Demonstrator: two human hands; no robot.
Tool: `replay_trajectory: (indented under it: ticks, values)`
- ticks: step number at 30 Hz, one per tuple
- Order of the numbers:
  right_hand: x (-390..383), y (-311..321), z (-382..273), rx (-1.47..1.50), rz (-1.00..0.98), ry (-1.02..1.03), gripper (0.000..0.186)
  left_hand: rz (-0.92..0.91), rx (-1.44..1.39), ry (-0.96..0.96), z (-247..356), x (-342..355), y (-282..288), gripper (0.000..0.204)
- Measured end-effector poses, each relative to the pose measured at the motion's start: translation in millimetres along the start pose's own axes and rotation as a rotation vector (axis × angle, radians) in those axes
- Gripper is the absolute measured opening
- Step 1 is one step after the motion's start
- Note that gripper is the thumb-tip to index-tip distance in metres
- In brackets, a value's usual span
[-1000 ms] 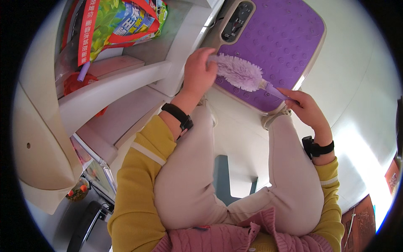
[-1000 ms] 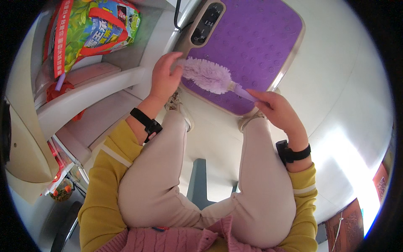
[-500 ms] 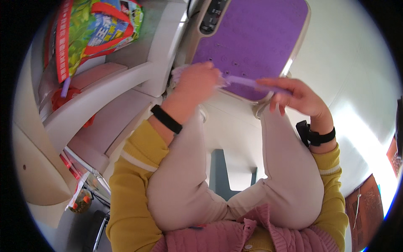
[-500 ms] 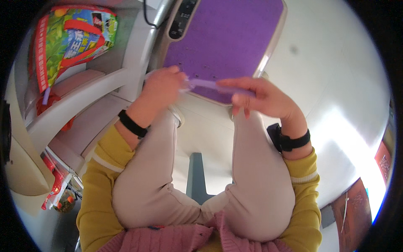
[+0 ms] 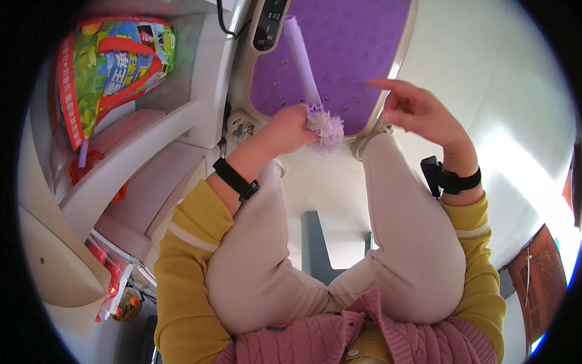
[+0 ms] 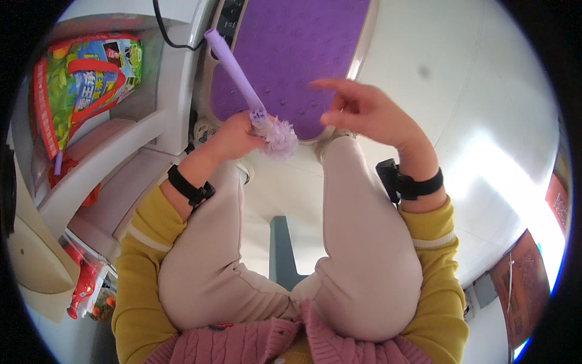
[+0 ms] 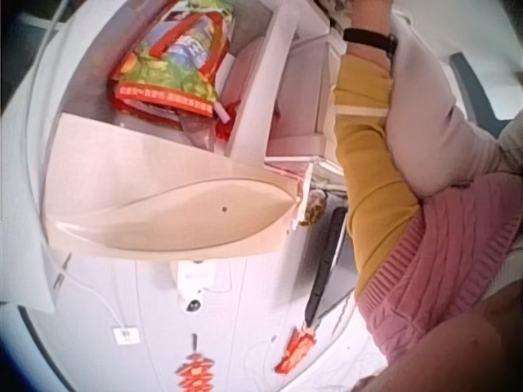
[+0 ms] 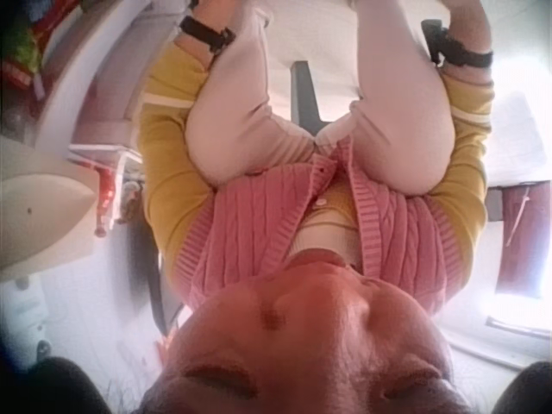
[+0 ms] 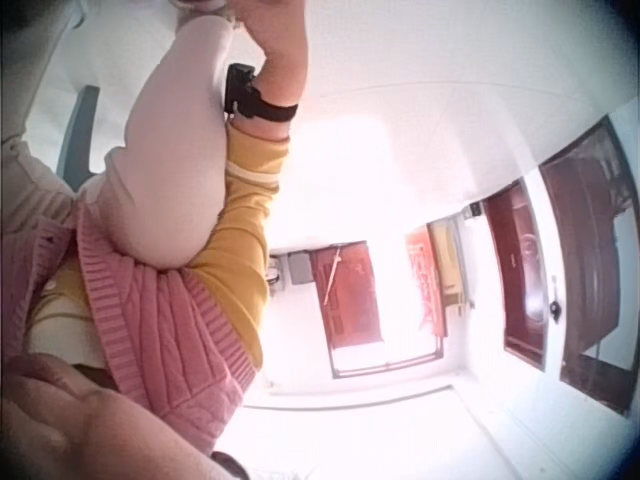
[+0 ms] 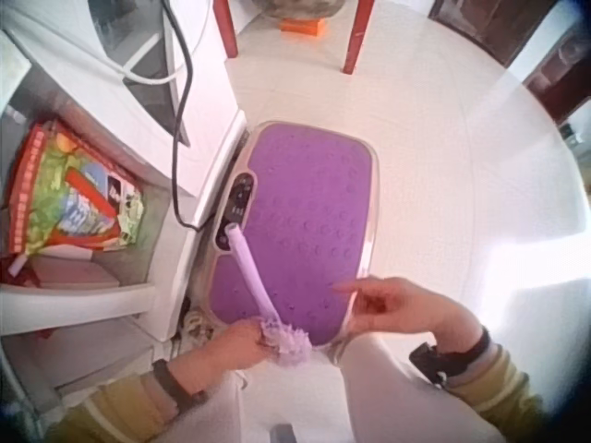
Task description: The person sits on the floor and uses a purple duster to clean a white cabinet, a security camera, and a purple scale. They move the camera to dust it, then return it, and continue dusting the cabinet and scale surfaces.
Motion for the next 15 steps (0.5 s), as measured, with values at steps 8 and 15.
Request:
replay_trajectory:
  ticks: [8,15]
  values:
    - [5.0,-31.3,-25.4,0.026,-0.013,0.197,0.045,-0.067,0.493,-0.345,76.0,1.5,-35.5,0.023]
    - [-9.7,9.1,-29.0,-0.291,0.328,0.113,0.026,-0.088,0.410,-0.219,75.8,5.4,-47.2,0.051]
Point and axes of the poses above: each hand's wrist, its own x-axis towards the middle knuckle, its own y-axis out of the back of the hand, z = x × y, the point moved 6 cm from there along x, towards the middle knuckle, and after that the axes turned 12 degrees about -x, right-handed, at the moved point
